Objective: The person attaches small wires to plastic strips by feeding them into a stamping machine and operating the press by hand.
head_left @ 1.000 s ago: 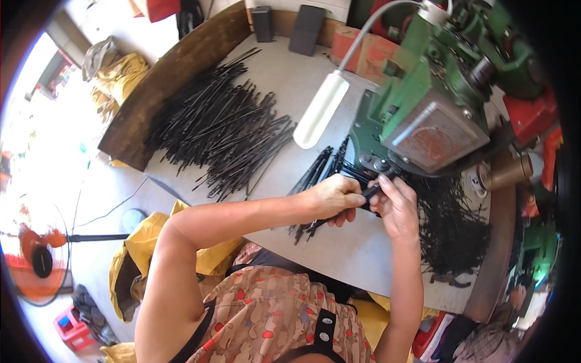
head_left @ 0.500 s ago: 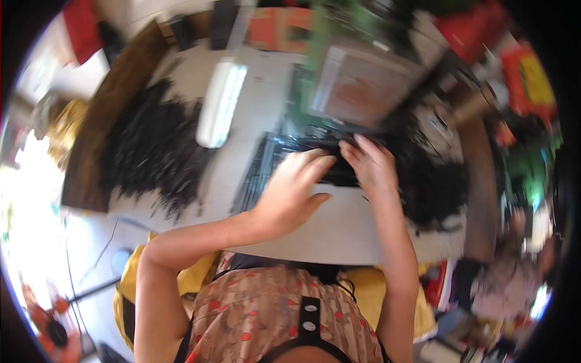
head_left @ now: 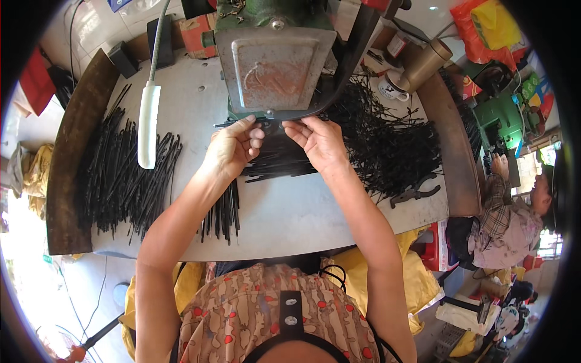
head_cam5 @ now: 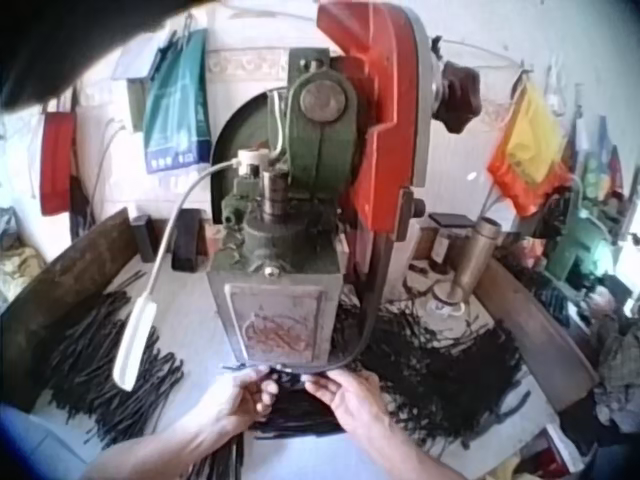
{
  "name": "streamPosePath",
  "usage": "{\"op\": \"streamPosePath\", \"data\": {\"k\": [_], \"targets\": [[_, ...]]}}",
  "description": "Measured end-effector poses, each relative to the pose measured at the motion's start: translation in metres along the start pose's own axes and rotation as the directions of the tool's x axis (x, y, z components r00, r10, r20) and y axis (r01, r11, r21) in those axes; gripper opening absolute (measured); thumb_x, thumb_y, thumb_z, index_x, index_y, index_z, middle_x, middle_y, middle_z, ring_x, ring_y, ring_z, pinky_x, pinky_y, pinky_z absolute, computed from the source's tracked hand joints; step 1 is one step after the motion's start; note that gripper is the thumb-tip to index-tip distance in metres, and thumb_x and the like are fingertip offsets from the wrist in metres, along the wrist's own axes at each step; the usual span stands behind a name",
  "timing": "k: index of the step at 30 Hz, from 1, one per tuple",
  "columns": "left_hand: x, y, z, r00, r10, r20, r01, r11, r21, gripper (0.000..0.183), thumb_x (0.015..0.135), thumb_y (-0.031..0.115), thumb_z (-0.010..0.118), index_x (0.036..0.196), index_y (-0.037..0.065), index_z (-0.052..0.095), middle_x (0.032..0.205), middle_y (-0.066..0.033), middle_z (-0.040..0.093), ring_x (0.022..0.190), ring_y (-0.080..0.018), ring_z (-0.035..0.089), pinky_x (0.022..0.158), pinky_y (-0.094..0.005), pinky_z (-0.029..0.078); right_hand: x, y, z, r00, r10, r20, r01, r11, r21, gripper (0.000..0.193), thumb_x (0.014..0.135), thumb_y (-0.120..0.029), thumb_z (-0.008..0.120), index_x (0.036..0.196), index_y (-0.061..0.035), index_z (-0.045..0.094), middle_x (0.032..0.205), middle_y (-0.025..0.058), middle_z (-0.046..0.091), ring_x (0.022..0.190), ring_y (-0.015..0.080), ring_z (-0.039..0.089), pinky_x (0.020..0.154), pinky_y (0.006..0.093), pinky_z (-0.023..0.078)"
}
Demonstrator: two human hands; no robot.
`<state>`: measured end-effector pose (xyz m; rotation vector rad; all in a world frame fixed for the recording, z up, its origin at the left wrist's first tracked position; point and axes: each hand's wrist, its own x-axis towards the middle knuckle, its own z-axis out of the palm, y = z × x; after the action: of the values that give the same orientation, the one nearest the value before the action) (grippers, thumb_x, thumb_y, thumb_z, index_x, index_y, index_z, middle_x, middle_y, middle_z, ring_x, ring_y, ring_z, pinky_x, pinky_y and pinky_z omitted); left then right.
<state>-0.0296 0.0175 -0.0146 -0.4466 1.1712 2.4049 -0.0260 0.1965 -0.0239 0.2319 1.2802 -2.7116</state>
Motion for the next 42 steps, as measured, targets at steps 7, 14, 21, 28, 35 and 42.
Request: {"op": "streamPosePath", "data": {"k": [7, 14, 21, 28, 35, 42], "targets": [[0.002, 0.002, 0.002, 0.995, 0.097, -0.021, -0.096, 0.993, 0.074, 0.015, 0.081, 0.016, 0.057, 0.078, 0.002, 0.056, 0.061, -0.0039, 0.056, 0.05, -0.0099, 0.049, 0.042, -0.0193, 0.036, 0.002, 0.007, 0.005, 0.999, -0.033, 0.0, 0.033, 0.999, 0.028, 0.017, 0.083, -0.008, 0.052, 0.092, 0.0061, 0.055, 0.089, 0.0159, 0.06, 0.081, 0.0237, 0.061, 0.071, 0.0311, 0.053], [0.0, 0.0, -0.001, 0.994, 0.107, -0.026, -0.105, 0.993, 0.053, 0.016, 0.08, 0.013, 0.057, 0.078, -0.002, 0.054, 0.062, -0.0096, 0.058, 0.048, -0.0133, 0.049, 0.043, -0.0234, 0.036, -0.002, 0.008, 0.01, 0.999, -0.028, -0.03, 0.029, 0.999, 0.029, 0.015, 0.083, -0.008, 0.053, 0.091, 0.0049, 0.054, 0.09, 0.016, 0.059, 0.083, 0.0243, 0.061, 0.074, 0.0321, 0.053], [-0.004, -0.006, 0.001, 0.989, 0.141, -0.039, -0.14, 0.99, 0.028, 0.015, 0.081, 0.013, 0.056, 0.079, -0.002, 0.054, 0.062, -0.0105, 0.058, 0.048, -0.0139, 0.05, 0.042, -0.0237, 0.036, -0.003, 0.014, 0.009, 0.995, -0.052, -0.081, 0.055, 0.998, 0.037, 0.012, 0.083, -0.007, 0.053, 0.086, 0.0044, 0.053, 0.09, 0.0165, 0.059, 0.084, 0.026, 0.061, 0.076, 0.033, 0.052], [-0.007, -0.014, 0.003, 0.992, 0.128, -0.021, -0.128, 0.992, 0.021, 0.016, 0.082, 0.014, 0.056, 0.081, -0.002, 0.055, 0.066, -0.0095, 0.059, 0.052, -0.014, 0.052, 0.046, -0.0238, 0.039, -0.01, 0.014, 0.006, 0.992, -0.051, -0.119, 0.061, 0.994, 0.086, 0.01, 0.082, -0.004, 0.053, 0.086, 0.0052, 0.052, 0.089, 0.0173, 0.058, 0.083, 0.0276, 0.061, 0.075, 0.0344, 0.052], [-0.003, -0.003, -0.007, 0.995, 0.102, 0.021, -0.103, 0.994, 0.038, 0.014, 0.083, 0.016, 0.054, 0.085, 0.003, 0.056, 0.068, -0.0045, 0.059, 0.057, -0.0097, 0.052, 0.048, -0.0198, 0.039, -0.031, -0.031, -0.02, 0.998, -0.064, -0.03, 0.047, 0.921, -0.386, 0.026, 0.08, -0.011, 0.058, 0.095, 0.0091, 0.051, 0.086, 0.016, 0.058, 0.076, 0.0226, 0.061, 0.066, 0.0293, 0.051], [-0.014, 0.009, 0.001, 0.999, 0.033, 0.031, -0.038, 0.978, 0.206, 0.012, 0.08, 0.011, 0.051, 0.084, 0.0, 0.054, 0.085, -0.0115, 0.059, 0.069, -0.014, 0.054, 0.055, -0.0228, 0.041, -0.073, -0.118, -0.087, 0.949, -0.274, 0.152, 0.119, -0.134, -0.984, 0.025, 0.067, -0.011, 0.064, 0.091, -0.0046, 0.061, 0.086, 0.0069, 0.057, 0.075, 0.0174, 0.057, 0.067, 0.0276, 0.046]]}}
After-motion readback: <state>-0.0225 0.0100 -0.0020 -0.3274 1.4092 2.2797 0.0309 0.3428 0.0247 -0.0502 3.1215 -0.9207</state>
